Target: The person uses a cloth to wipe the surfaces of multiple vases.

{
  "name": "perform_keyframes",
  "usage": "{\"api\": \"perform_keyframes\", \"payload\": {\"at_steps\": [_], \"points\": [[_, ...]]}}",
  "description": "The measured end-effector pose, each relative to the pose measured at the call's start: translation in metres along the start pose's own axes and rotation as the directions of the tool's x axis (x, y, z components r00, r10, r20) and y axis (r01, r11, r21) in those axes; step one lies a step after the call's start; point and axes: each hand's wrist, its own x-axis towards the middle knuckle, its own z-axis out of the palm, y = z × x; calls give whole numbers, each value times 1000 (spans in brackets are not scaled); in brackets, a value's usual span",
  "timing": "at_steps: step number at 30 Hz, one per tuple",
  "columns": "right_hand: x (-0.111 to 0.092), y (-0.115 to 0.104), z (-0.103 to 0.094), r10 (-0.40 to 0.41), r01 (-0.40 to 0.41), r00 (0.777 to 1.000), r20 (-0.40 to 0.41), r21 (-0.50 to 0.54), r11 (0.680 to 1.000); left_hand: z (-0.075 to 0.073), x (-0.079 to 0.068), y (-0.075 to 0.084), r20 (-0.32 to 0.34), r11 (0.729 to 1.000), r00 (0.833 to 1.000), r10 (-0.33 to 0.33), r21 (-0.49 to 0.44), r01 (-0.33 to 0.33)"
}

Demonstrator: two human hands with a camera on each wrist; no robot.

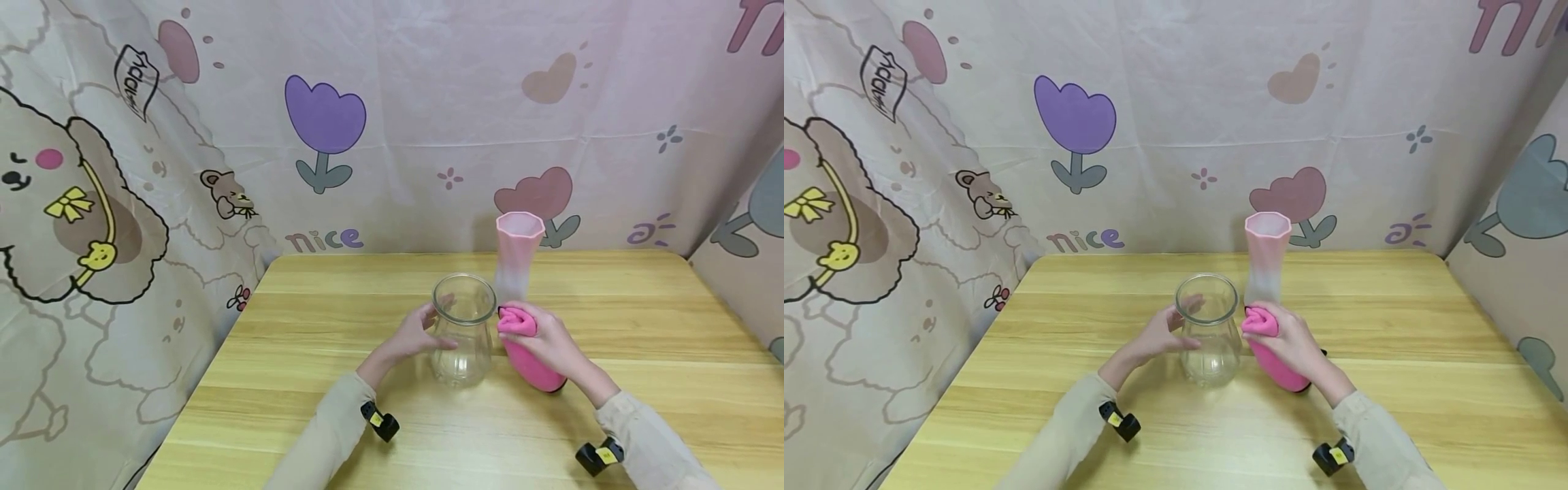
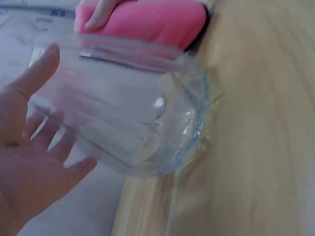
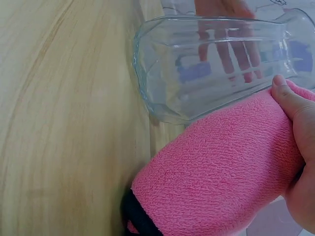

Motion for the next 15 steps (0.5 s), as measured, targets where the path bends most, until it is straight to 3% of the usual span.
{"api": "perform_keyframes", "payload": {"at_steps": [8, 12, 15], "points": [[-1, 1, 2, -19, 19, 1000, 3, 0, 1000, -16, 14, -5, 202, 989, 979, 20, -147, 10], [-1, 2, 2, -30, 30, 1000, 2, 0, 1000, -18, 16, -7, 236, 974, 971, 26, -224, 28], [-1, 2, 3, -25, 25, 1000, 2, 0, 1000, -17, 14, -5, 217, 969, 976, 28, -245, 27]]}}
